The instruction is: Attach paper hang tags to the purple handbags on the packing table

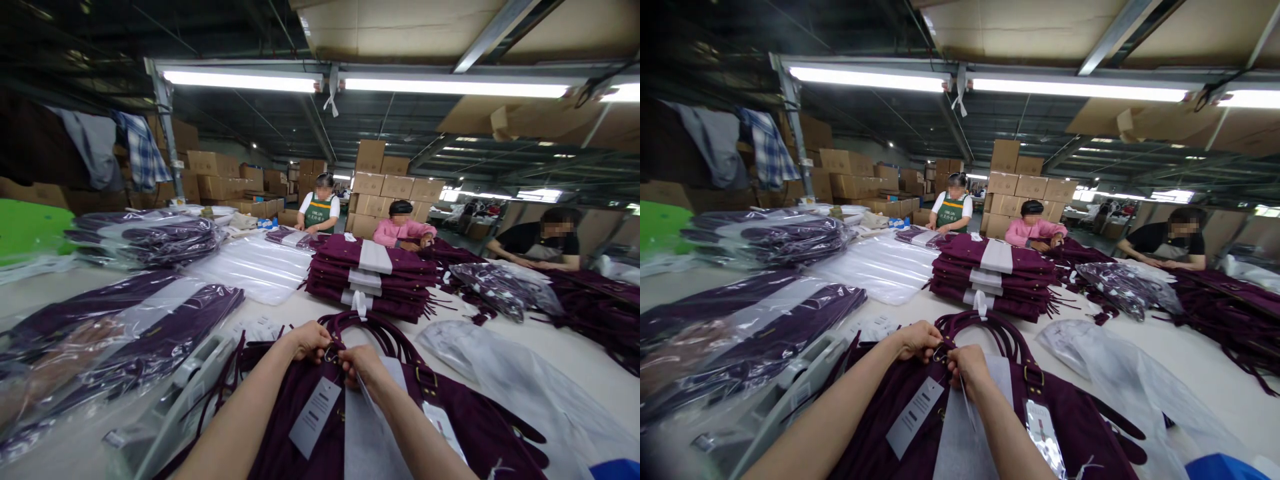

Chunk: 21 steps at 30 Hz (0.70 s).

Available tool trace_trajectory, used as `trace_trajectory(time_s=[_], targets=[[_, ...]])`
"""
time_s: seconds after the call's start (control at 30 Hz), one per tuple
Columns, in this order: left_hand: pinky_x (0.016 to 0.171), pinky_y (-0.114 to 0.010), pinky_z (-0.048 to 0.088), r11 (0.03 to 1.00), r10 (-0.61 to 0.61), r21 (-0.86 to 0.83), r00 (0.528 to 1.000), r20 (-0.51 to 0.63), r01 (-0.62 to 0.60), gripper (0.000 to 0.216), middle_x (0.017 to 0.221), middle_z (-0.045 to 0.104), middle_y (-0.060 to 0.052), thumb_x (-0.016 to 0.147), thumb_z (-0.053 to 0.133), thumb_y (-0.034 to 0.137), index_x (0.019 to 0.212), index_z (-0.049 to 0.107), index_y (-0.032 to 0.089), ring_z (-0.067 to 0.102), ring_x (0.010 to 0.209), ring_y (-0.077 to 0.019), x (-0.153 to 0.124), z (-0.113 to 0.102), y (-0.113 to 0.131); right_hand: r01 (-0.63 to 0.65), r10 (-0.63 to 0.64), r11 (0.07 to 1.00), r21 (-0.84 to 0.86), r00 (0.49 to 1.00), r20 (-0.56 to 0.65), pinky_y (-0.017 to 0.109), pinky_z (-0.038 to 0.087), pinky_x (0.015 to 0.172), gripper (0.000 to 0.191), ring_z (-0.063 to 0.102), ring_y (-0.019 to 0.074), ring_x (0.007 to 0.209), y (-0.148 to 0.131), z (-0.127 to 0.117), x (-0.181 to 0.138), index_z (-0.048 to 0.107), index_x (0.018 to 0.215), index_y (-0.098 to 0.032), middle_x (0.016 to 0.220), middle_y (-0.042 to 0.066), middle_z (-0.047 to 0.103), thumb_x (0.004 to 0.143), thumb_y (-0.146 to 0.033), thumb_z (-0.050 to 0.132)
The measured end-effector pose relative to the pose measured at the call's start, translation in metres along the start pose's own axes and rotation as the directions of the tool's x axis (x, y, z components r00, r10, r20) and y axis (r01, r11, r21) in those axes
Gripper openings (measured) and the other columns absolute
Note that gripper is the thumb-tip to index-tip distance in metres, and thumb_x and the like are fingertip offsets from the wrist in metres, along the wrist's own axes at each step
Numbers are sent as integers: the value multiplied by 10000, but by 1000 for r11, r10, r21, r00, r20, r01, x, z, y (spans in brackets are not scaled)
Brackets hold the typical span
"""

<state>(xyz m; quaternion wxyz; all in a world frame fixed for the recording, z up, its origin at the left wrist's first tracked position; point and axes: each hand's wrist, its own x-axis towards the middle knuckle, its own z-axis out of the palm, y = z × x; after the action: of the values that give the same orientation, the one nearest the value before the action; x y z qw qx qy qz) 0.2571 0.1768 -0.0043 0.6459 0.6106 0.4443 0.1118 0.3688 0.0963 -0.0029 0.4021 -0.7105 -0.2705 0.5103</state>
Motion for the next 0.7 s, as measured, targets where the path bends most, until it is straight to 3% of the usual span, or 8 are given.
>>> trace_trajectory(time_s=[0.13,0.43,0.7], targets=[[445,-206,413,1000,-16,-23,999,41,17,150,333,408,69,678,647,206,634,529,125,380,338,-44,5,-6,-4,52,-53,997,-52,998,-18,163,321,317,269,303,46,285,4,3,-2,449,515,-147,368,-57,399,781,-139,488],[498,-275,499,999,-40,12,990,139,39,122,332,410,67,637,614,99,556,526,123,394,349,-50,12,-12,-1,181,-230,918,-352,968,-101,207,273,362,369,413,91,335,18,6,17,463,400,-171,355,-9,452,757,-243,522],[512,-302,518,999,-39,44,984,173,32,125,326,412,67,577,596,57,529,506,127,392,344,-49,16,-12,0,160,-254,841,-516,961,-115,229,306,442,346,500,122,444,14,7,13,530,429,-175,472,34,576,761,-242,462]])
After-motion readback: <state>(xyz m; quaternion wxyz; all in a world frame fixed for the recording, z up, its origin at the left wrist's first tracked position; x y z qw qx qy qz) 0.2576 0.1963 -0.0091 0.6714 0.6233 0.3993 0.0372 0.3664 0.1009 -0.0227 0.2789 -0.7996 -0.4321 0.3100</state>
